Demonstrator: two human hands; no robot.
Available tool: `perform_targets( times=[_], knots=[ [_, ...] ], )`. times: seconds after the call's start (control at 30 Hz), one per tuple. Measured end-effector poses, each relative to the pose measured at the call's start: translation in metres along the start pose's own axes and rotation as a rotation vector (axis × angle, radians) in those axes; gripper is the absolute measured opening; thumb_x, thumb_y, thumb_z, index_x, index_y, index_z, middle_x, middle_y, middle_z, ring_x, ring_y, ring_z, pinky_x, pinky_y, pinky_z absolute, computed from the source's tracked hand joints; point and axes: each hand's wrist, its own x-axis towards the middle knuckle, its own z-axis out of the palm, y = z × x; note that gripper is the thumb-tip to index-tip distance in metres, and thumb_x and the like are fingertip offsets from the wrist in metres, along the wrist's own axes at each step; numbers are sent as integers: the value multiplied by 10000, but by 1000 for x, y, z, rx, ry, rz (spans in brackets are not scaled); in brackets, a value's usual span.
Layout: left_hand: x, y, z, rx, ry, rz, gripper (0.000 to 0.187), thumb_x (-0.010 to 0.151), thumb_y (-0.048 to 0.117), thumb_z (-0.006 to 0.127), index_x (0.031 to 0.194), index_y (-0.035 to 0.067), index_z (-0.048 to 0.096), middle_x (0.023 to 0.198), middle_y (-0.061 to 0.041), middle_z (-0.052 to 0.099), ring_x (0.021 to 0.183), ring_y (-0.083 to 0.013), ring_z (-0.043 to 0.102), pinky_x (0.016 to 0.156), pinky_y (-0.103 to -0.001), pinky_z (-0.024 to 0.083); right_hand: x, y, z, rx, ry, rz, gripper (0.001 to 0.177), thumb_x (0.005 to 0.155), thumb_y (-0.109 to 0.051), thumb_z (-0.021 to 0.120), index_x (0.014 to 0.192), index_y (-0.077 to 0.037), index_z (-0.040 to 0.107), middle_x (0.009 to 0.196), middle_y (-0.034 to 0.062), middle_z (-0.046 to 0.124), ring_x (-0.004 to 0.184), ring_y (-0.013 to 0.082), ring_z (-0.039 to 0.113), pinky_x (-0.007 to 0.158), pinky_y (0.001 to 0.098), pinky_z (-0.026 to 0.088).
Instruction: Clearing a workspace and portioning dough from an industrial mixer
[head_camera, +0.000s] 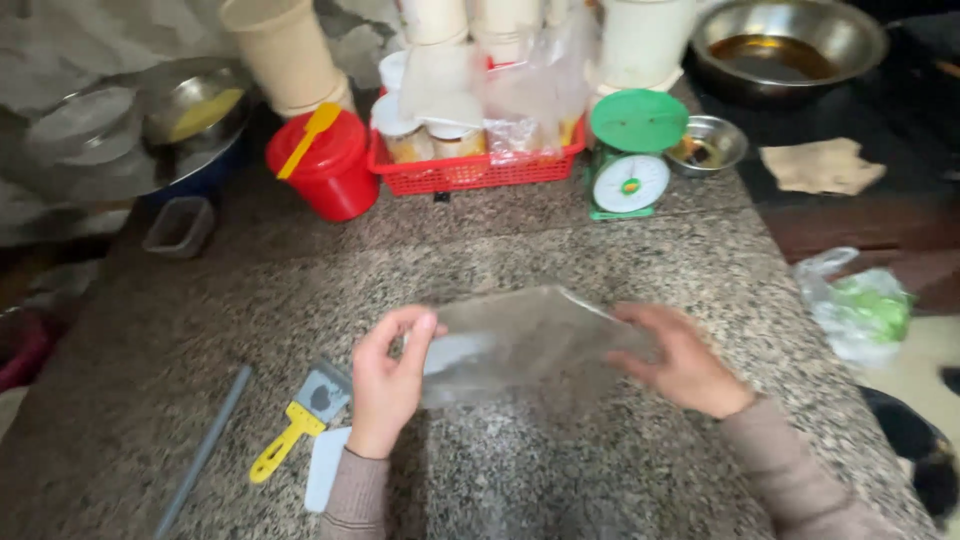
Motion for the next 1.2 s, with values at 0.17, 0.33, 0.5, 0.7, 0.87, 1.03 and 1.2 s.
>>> perform_targets(
  times=[0.17, 0.33, 0.5, 0.7, 0.87, 1.03, 1.2],
  knots=[
    [43, 116, -13, 80, -242, 339, 125, 1092, 143, 720, 1036, 64, 801, 1049, -39, 851, 985, -161, 798, 920, -317, 594, 24, -84, -6, 135, 46, -4, 856, 963, -417, 836, 1689, -136, 480, 1547, 134, 714, 1347, 311, 718, 1133, 516, 627],
    [53, 156, -39, 96, -289, 507, 121, 1093, 85, 706, 1000, 43, 771, 994, -62, 818, 899, -195, 773, 859, -336, 591, 32, -131, -9, 104, 113, 64, 695, 1055, -387, 724, 1665, -179, 464, 1271, 90, 870, 351, 60, 382, 478, 314, 605],
    [56, 132, -53, 72, -257, 519, 132, 1110, 126, 698, 1048, 37, 773, 1010, -69, 818, 918, -202, 778, 852, -340, 591, 24, -137, 5, 124, 29, 45, 336, 1110, -388, 636, 1252, -172, 850, 824, -10, 890, 532, 91, 628, 468, 267, 437],
    [56, 114, -80, 118, -140, 577, 126, 1114, 104, 711, 1080, 7, 784, 1016, -103, 810, 927, -249, 757, 877, -381, 578, 14, -171, 13, 171, -67, -9, 199, 1108, -265, 692, 1100, -157, 859, 749, -36, 813, 467, 80, 567, 454, 272, 424],
    [55, 64, -109, 269, 53, 550, 194, 1079, 112, 804, 1264, 62, 777, 1302, -97, 806, 1257, -285, 724, 1182, -454, 497, 15, -182, 23, 369, -157, 103, 297, 1139, -251, 728, 876, -139, 809, 696, -47, 578, 581, 95, 488, 573, 311, 352],
    [12, -51, -104, 14, 283, 144, 499, 1176, 167, 569, 1625, -48, 541, 1673, -233, 586, 1590, -343, 524, 1342, -474, 382, -14, -128, 27, 519, 20, 150, 332, 1159, -291, 647, 876, -144, 742, 691, -62, 544, 573, 81, 494, 541, 276, 456],
    [-54, -161, -20, -993, -33, -1213, 860, 1056, 732, 293, 1715, 221, 504, 1684, -188, 596, 1534, -368, 529, 1236, -554, 369, -50, -93, 57, 527, 210, 478, 334, 1114, -352, 730, 997, -100, 916, 716, -85, 380, 650, 90, 353, 651, 297, 308]
  ],
)
